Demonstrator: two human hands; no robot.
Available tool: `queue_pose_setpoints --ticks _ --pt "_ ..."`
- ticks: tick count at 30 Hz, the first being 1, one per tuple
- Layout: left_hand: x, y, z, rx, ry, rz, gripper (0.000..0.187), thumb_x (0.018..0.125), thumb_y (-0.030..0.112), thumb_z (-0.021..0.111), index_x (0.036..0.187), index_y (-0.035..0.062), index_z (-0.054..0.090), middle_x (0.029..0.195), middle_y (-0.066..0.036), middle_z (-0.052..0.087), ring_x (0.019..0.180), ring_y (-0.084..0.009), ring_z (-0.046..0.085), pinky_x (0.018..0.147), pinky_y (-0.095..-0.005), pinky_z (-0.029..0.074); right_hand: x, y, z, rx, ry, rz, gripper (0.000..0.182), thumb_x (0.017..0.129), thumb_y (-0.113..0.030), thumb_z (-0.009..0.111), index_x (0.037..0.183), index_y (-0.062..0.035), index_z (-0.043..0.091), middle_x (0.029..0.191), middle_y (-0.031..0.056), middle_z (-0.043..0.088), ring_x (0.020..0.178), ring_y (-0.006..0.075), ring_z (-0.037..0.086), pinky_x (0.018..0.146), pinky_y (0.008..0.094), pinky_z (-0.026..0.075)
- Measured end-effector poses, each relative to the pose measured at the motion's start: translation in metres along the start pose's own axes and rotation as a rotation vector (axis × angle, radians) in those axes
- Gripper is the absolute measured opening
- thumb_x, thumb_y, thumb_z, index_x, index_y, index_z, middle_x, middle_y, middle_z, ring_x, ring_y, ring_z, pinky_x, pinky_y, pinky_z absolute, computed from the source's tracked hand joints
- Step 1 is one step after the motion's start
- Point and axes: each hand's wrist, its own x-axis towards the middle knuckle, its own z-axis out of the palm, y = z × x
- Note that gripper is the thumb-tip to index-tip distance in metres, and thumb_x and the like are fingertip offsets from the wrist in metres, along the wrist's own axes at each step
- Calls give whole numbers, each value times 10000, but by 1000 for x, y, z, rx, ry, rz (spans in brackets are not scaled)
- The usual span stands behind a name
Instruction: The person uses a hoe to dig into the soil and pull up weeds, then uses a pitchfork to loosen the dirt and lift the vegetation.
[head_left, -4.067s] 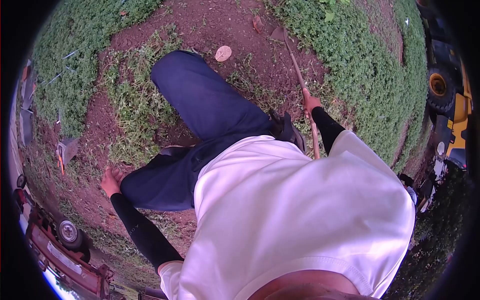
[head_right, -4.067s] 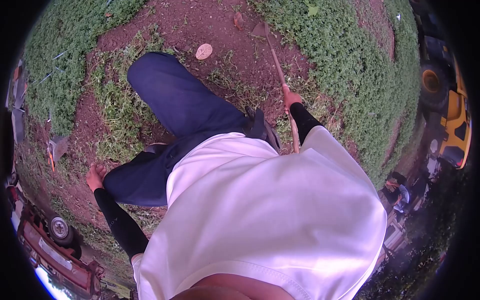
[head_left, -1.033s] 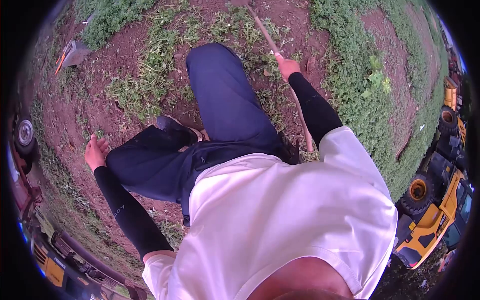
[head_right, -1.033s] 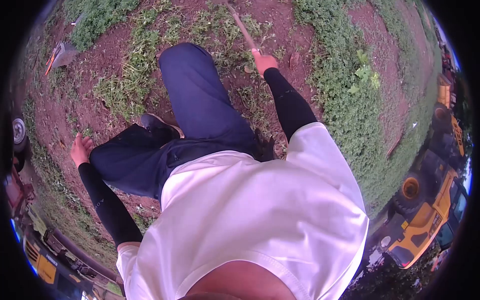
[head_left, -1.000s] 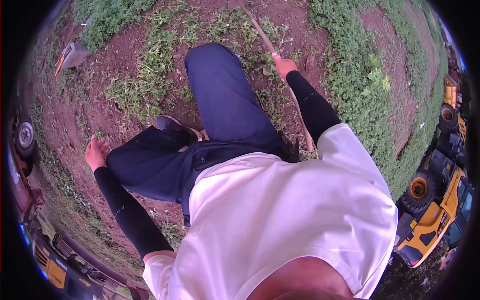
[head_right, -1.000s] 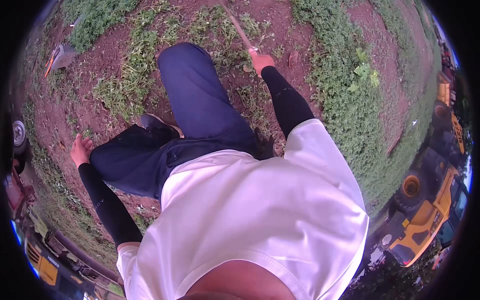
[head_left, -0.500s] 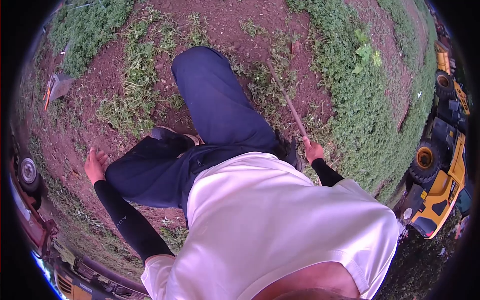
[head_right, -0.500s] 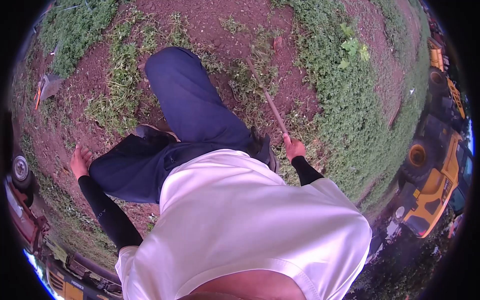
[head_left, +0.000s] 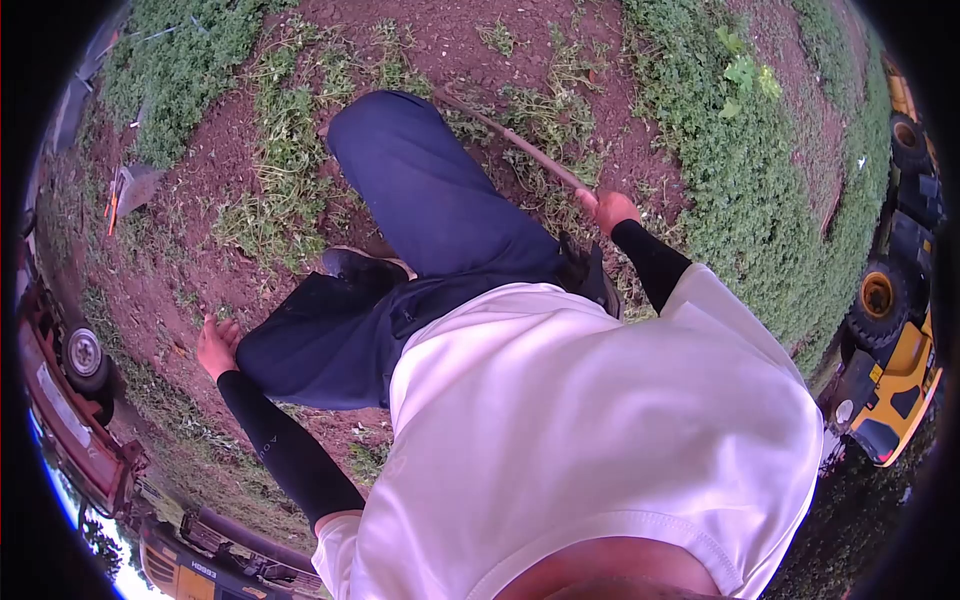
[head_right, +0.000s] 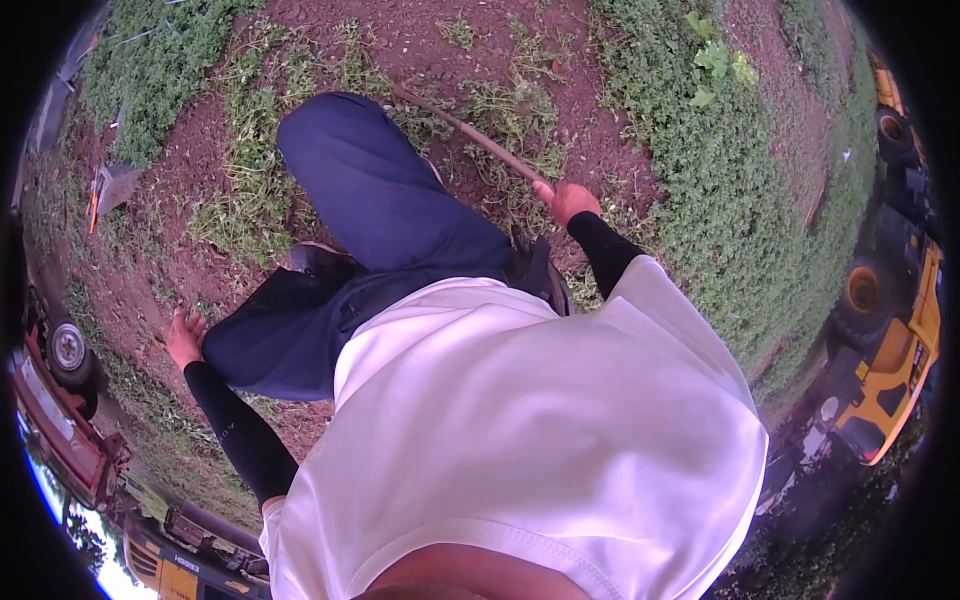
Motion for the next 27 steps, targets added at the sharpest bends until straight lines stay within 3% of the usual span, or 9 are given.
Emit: queue_pose_setpoints --ticks 2,3,6,9,10,16,19,22,27 --pt "5 1 2 15 -5 -6 516 942 459 605 1218 23 615 1034 -130 707 816 -195 702 648 -283 530 -39 62 0 -61 24 72 783 919 -749 342 875 -49 691 846 246 680 876 425 664 772 517 508" --pt "9 2 3 30 -9 -11 525 941 466 603 1224 24 612 1041 -131 706 812 -193 700 640 -280 527 -59 84 -6 -101 -59 145 770 925 -744 334 1017 -74 703 939 211 703 939 397 670 835 496 515" --pt "24 0 2 62 -57 -28 538 942 478 600 1235 26 608 1052 -129 703 804 -185 696 623 -278 520 -110 140 -5 -10 37 211 741 918 -729 382 905 -60 701 853 236 686 874 419 663 786 501 506" --pt "27 3 6 82 -59 -14 549 942 489 596 1237 25 606 1050 -124 704 792 -177 692 608 -278 515 -118 128 -4 40 31 225 747 912 -732 395 877 -47 693 833 245 677 861 430 657 777 504 500" --pt "28 5 10 78 -59 -6 549 942 489 596 1237 25 606 1050 -124 704 792 -177 692 608 -278 515 -106 115 3 114 135 158 722 909 -706 462 776 -30 678 726 264 635 782 449 646 700 494 496" --pt "22 6 9 136 -24 24 555 939 505 592 1215 24 613 996 -108 722 796 -176 697 623 -295 517 33 -58 -2 246 29 3 773 941 -711 354 903 -23 704 883 261 676 914 442 651 814 529 491" --pt "17 7 9 134 -9 25 549 938 505 594 1207 26 617 1009 -106 719 802 -173 697 622 -288 509 67 -93 2 202 42 -2 800 936 -729 336 923 -22 709 899 251 681 929 438 651 820 526 492" --pt "12 8 10 136 -5 26 558 956 485 561 1262 19 596 1059 -118 710 838 -175 695 660 -284 511 56 -54 31 166 56 18 820 928 -743 330 931 -17 710 901 253 681 934 441 649 818 522 493" --pt "17 9 8 130 -21 13 538 939 479 599 1220 21 607 1031 -108 713 789 -165 691 613 -274 494 -30 41 41 146 18 143 824 923 -748 339 888 -10 703 846 277 666 888 456 652 798 532 488"
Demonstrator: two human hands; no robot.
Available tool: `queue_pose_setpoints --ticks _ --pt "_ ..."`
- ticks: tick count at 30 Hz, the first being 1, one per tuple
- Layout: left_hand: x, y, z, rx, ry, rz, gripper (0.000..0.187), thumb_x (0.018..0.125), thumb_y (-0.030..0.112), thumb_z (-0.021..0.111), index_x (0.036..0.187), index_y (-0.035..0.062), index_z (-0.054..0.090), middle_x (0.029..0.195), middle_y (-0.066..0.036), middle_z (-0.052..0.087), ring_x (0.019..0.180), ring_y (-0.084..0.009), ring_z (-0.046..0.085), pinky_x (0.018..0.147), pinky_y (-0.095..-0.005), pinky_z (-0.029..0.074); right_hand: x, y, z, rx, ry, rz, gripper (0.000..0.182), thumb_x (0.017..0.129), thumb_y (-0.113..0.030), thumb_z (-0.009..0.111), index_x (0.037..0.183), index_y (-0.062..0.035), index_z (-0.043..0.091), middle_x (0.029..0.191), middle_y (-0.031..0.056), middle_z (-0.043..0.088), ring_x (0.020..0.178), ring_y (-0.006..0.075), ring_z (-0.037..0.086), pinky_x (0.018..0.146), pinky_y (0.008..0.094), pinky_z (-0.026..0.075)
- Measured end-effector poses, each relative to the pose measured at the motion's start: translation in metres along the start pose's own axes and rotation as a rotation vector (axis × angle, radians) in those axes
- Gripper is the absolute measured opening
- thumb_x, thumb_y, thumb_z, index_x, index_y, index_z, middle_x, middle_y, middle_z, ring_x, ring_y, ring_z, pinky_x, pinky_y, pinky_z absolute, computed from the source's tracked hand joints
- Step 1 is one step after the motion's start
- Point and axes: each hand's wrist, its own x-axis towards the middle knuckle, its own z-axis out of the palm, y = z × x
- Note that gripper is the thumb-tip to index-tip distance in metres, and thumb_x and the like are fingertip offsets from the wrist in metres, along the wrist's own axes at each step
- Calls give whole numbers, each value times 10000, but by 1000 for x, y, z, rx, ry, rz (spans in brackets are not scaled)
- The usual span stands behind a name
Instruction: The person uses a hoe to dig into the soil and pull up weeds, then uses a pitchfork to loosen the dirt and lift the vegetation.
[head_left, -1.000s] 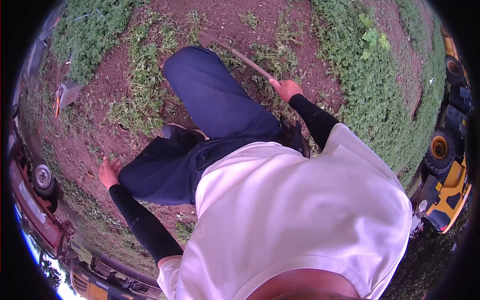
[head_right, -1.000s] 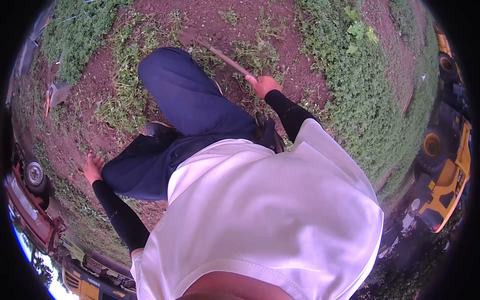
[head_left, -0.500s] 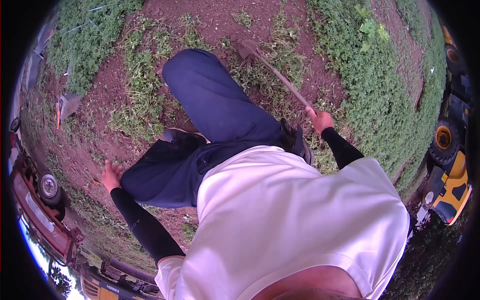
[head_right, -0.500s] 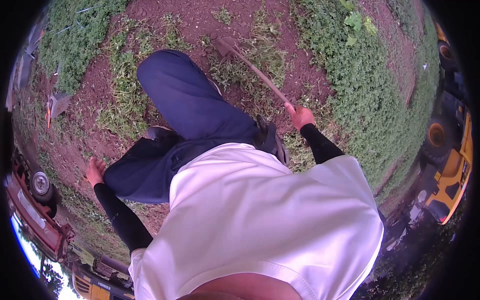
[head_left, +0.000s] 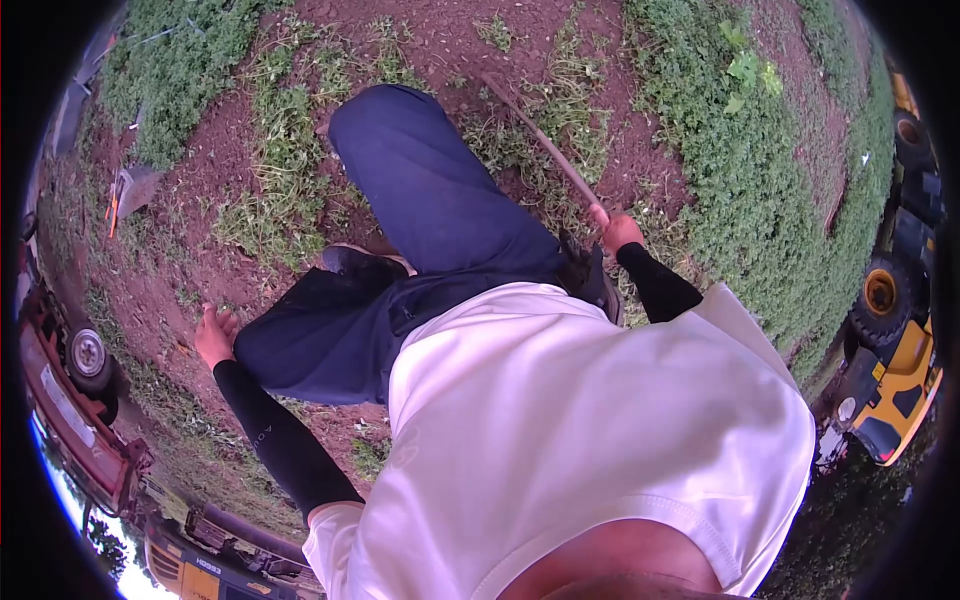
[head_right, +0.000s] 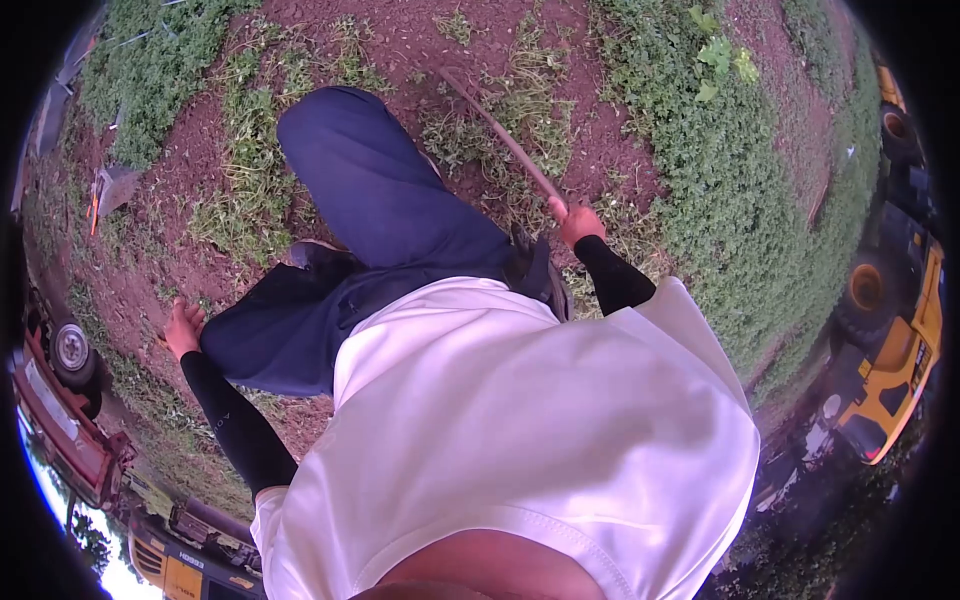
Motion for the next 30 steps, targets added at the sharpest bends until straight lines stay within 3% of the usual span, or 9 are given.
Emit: queue_pose_setpoints --ticks 2,6,9,14,18,23,27,30 --pt "5 -1 5 -28 11 -5 538 939 473 599 1223 16 603 1030 -111 713 787 -168 690 607 -276 495 -21 30 -2 -25 -3 -2 809 927 -738 346 875 -11 698 829 277 663 869 457 651 781 536 485" --pt "-1 7 7 -53 1 5 531 938 460 606 1207 3 601 1023 -116 713 787 -173 691 607 -281 503 -19 6 -3 66 51 -3 776 933 -717 366 877 -18 699 841 278 664 866 462 649 780 534 484" --pt "-8 10 4 -46 5 4 526 936 452 612 1200 -3 600 1021 -118 713 789 -176 691 611 -280 508 26 -85 -17 148 86 -91 760 942 -700 370 892 -12 689 851 269 670 873 457 648 791 529 484" --pt "-15 7 3 -69 21 1 482 945 419 613 1160 -12 611 958 -123 717 737 -176 689 563 -271 503 124 -242 -40 212 69 -207 773 957 -675 341 989 7 704 1008 257 682 1018 429 632 908 504 471" --pt "-15 -3 -1 -91 47 9 470 949 403 610 1160 -17 615 932 -118 720 720 -165 688 549 -272 502 137 -297 -33 138 39 -168 764 967 -662 347 1046 5 712 1043 251 685 1037 424 639 912 506 483" --pt "-13 -1 2 -110 48 -48 468 944 402 618 1164 -12 616 938 -114 721 726 -163 689 554 -271 502 95 -150 24 64 -22 -101 790 940 -706 366 964 -5 730 944 272 688 986 432 655 881 499 493" --pt "-7 3 3 -77 21 -46 484 941 405 623 1180 -15 607 962 -121 719 735 -166 691 566 -268 509 36 -40 33 37 -98 -14 778 929 -725 368 941 -39 735 887 276 681 933 444 662 840 518 492" --pt "-7 7 3 -52 0 -40 495 942 404 622 1197 -20 595 970 -128 717 730 -169 689 571 -269 515 14 -11 36 1 -77 9 814 926 -740 339 942 -21 720 905 275 683 933 448 659 841 526 494"
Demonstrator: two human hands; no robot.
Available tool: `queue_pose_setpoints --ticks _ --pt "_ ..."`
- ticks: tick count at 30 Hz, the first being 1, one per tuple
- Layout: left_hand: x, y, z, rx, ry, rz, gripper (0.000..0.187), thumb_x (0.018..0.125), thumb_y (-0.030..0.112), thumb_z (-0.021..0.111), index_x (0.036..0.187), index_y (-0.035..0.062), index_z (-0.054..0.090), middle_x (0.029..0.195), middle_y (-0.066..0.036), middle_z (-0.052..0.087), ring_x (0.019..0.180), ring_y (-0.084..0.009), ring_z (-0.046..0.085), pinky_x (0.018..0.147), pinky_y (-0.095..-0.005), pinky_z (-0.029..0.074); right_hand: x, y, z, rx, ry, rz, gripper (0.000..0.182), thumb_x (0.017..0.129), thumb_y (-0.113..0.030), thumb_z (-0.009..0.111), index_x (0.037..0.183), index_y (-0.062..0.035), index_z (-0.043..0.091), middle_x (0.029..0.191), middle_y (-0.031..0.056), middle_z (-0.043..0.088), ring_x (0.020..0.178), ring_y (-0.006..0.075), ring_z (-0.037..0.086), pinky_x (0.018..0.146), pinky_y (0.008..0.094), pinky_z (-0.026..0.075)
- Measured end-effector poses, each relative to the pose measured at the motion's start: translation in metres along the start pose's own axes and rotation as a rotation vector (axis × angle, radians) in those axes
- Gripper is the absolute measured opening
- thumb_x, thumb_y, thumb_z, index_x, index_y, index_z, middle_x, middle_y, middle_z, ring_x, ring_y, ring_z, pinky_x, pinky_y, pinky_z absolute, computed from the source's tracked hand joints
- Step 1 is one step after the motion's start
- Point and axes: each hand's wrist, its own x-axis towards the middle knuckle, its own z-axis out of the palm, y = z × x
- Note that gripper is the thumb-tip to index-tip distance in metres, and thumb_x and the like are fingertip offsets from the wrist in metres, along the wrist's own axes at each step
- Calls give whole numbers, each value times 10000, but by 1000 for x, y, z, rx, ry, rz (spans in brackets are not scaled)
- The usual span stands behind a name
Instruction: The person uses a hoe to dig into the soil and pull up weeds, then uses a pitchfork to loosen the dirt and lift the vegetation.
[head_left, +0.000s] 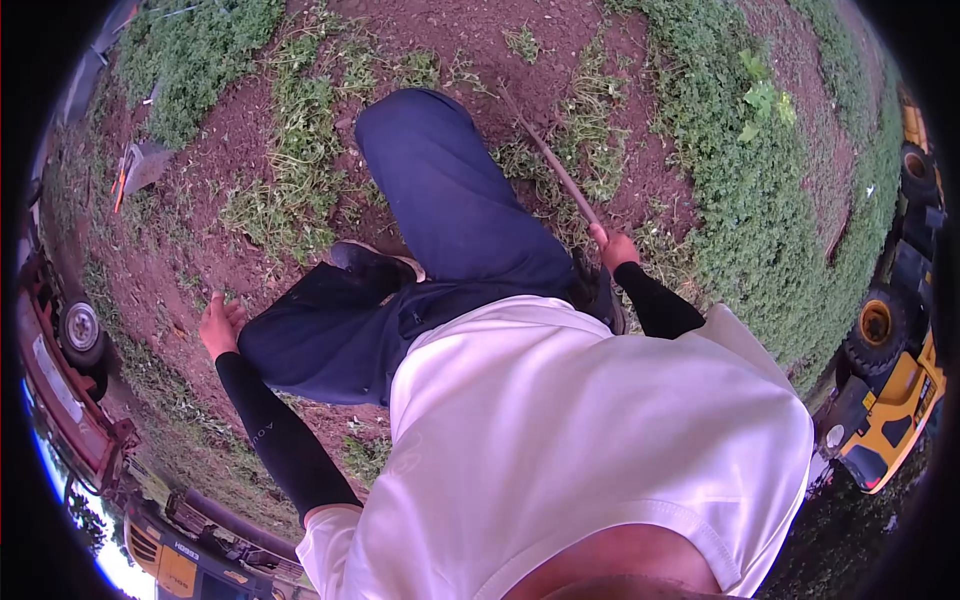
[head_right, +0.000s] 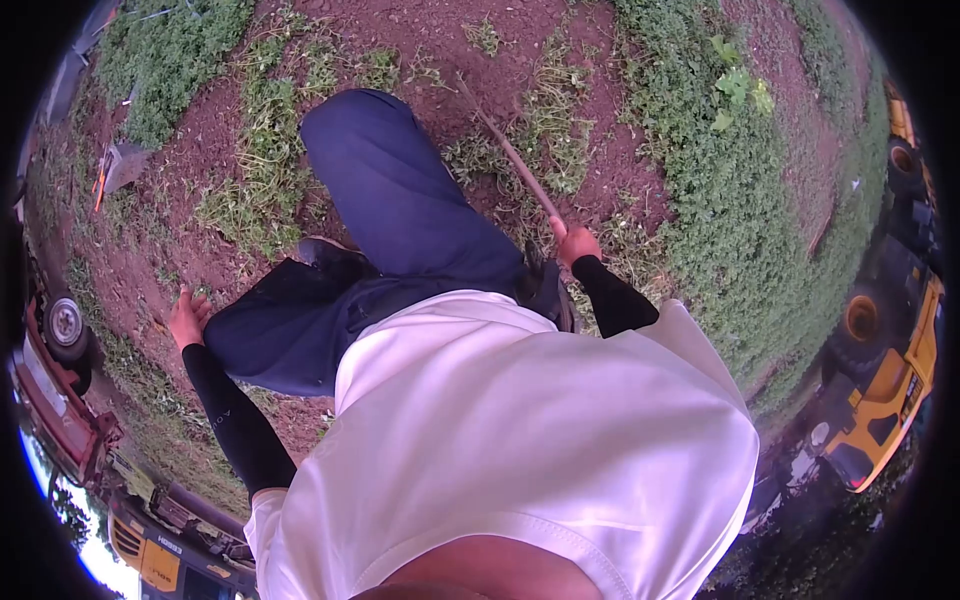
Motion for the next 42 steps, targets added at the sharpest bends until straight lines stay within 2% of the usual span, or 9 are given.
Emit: queue_pose_setpoints --ticks 14,20,26,30,32,34,35,40,42 --pt "-5 0 1 -2 5 23 501 947 421 609 1177 -24 606 959 -126 718 749 -169 687 595 -277 526 74 -231 -106 201 152 -200 774 934 -704 374 922 -13 723 957 225 697 948 404 658 861 494 491" --pt "5 3 8 5 24 30 493 951 424 601 1176 -14 612 966 -113 720 754 -159 685 574 -268 500 84 -108 -58 242 143 15 820 924 -723 362 922 11 727 923 276 686 952 441 654 858 506 484" --pt "11 11 13 31 -27 26 482 949 417 601 1197 4 601 997 -115 717 737 -163 682 559 -265 490 -104 103 37 183 98 278 828 950 -699 337 874 42 698 835 325 644 911 487 638 820 533 475" --pt "26 0 7 22 -46 4 474 944 424 603 1198 24 608 982 -111 715 722 -166 681 554 -259 487 -170 95 4 265 97 315 806 942 -700 366 909 32 703 838 317 648 900 479 642 803 523 489" --pt "27 2 9 32 -41 11 481 943 429 603 1203 24 607 978 -110 714 719 -165 680 556 -262 489 -134 104 16 206 191 259 770 961 -657 388 829 45 673 719 294 614 761 468 626 730 492 474" --pt "23 2 10 45 -32 10 488 942 433 604 1208 24 607 974 -110 713 717 -163 679 558 -265 490 -84 77 1 252 210 254 742 962 -651 383 912 13 711 864 305 659 883 483 637 792 542 481" --pt "22 3 11 53 -37 13 498 940 439 605 1213 22 605 974 -109 714 716 -162 678 557 -266 487 -56 57 -12 288 255 82 760 958 -661 376 894 17 715 868 308 660 896 488 634 806 547 477" --pt "23 -2 11 57 -10 12 520 931 454 612 1221 23 603 978 -105 716 721 -159 680 553 -265 475 80 -23 -75 262 222 143 833 963 -688 266 921 18 707 922 299 670 958 477 634 855 538 479" --pt "21 -1 10 60 -26 32 525 927 460 614 1229 31 603 985 -104 717 728 -161 684 559 -267 475 77 -21 -68 235 244 122 793 976 -661 288 835 4 696 804 258 672 838 430 665 771 516 498"
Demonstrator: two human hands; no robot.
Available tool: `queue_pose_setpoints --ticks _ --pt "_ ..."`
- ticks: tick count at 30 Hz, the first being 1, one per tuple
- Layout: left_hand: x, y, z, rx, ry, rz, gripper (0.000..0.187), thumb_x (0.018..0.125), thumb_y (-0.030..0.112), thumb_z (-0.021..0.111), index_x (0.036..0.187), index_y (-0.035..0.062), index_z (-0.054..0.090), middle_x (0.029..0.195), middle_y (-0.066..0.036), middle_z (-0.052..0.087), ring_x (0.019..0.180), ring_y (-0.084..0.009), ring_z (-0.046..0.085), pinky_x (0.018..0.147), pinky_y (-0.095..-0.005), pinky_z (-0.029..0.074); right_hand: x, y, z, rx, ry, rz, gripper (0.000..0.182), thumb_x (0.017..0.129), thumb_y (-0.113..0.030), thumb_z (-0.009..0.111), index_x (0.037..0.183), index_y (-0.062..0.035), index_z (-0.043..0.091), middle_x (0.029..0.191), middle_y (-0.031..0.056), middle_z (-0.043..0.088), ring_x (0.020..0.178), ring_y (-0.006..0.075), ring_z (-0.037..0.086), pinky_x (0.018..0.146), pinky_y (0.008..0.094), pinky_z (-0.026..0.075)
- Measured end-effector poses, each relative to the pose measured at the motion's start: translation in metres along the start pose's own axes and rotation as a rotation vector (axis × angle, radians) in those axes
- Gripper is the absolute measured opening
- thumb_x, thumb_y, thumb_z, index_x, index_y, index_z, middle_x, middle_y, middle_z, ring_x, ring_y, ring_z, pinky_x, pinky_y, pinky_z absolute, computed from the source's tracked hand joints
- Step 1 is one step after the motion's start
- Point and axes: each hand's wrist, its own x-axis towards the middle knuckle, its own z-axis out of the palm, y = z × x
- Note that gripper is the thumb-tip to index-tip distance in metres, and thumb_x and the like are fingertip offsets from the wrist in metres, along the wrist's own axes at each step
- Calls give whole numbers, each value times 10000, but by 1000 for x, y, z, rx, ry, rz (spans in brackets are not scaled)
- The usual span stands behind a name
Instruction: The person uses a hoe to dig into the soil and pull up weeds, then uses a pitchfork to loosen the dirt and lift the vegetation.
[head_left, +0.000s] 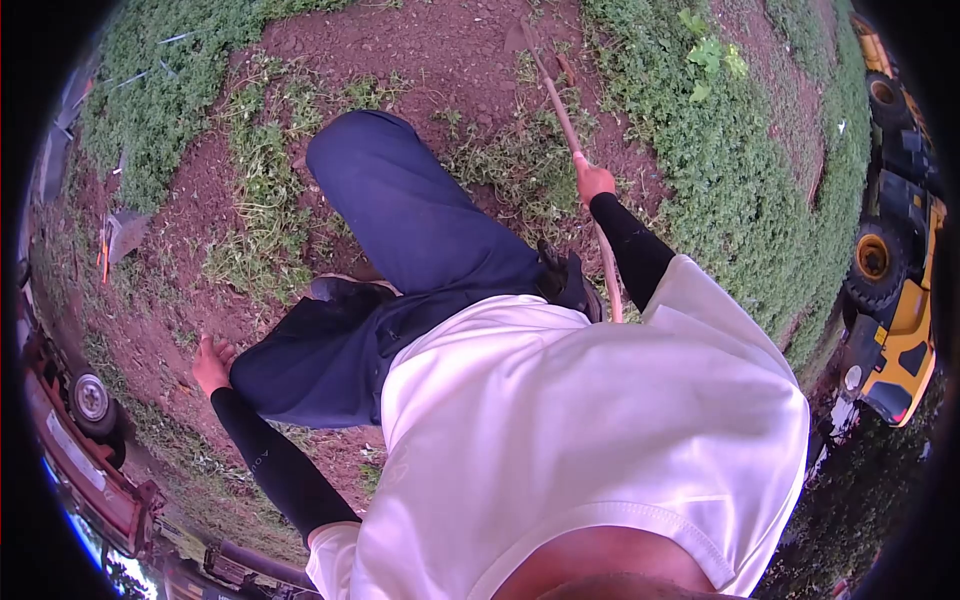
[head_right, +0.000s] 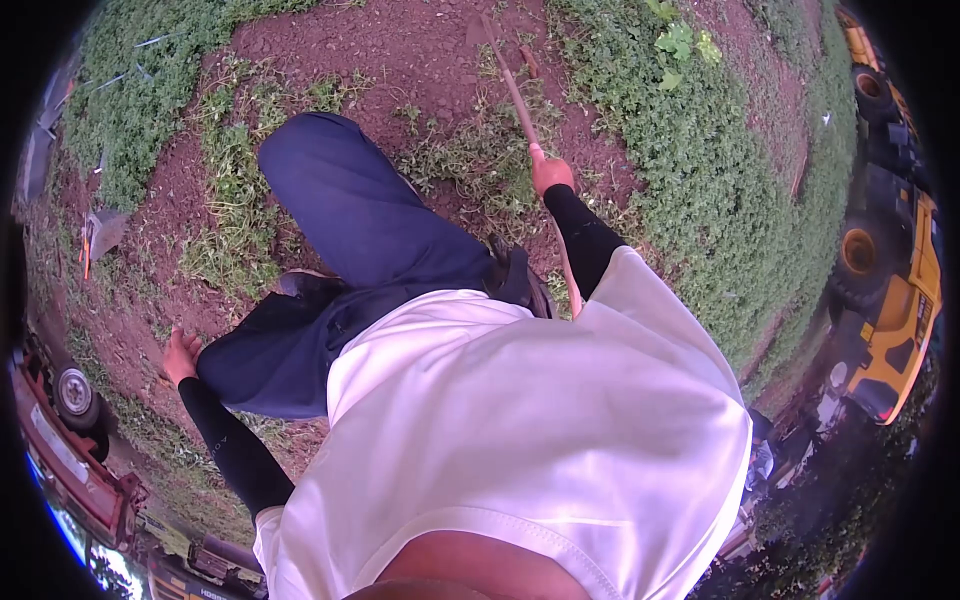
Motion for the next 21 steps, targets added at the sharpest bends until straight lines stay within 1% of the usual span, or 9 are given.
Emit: queue_pose_setpoints --ticks 2,3,6,8,11,12,15,19,21 --pt "0 3 0 1 2 -2 522 928 458 613 1229 31 602 993 -105 717 740 -164 687 567 -271 479 -32 46 27 -66 84 -15 782 975 -661 307 831 4 694 827 254 679 827 414 673 758 512 506" --pt "-1 5 2 8 5 -5 520 929 457 613 1230 32 602 1000 -105 717 751 -166 690 575 -275 483 -36 107 66 -136 53 -115 785 974 -662 315 830 13 687 847 274 671 834 441 661 768 534 493" --pt "4 8 3 11 -20 2 511 932 453 609 1225 34 603 1017 -105 715 781 -172 693 596 -283 491 -181 151 41 10 -160 228 810 968 -679 308 858 20 702 843 302 657 870 485 635 799 540 480" --pt "9 9 5 24 -24 -4 501 935 449 605 1219 37 605 1030 -104 713 808 -172 694 615 -291 494 -255 216 51 -55 -91 58 801 957 -688 347 842 20 702 811 293 654 850 470 643 782 526 487" --pt "18 15 7 78 -73 6 493 939 445 599 1216 38 607 1024 -102 712 814 -172 693 628 -294 496 -312 196 -3 -55 -175 264 785 957 -687 349 854 5 705 817 283 660 849 463 647 782 519 491" --pt "20 15 8 80 -75 4 492 939 447 598 1213 38 609 1020 -99 712 816 -171 693 629 -294 495 -313 190 -10 -62 -194 339 779 958 -686 349 858 -1 707 815 278 663 850 463 647 782 518 493" --pt "17 13 5 76 -75 7 494 936 452 600 1208 41 613 1011 -92 712 819 -168 693 631 -294 494 -276 196 3 -77 -120 248 771 948 -689 373 839 5 689 804 274 659 834 468 643 763 525 488" --pt "4 10 2 53 -62 24 507 931 465 607 1211 42 615 1015 -89 714 824 -168 695 639 -294 498 -179 91 -9 -34 -127 33 776 938 -708 362 881 -12 701 819 272 660 843 462 643 772 529 485" --pt "7 -3 -4 37 -41 14 513 932 466 606 1218 41 613 1022 -92 715 827 -172 696 648 -295 501 -128 46 0 -24 -101 -138 769 937 -686 414 809 22 684 737 266 641 768 458 642 722 514 486"
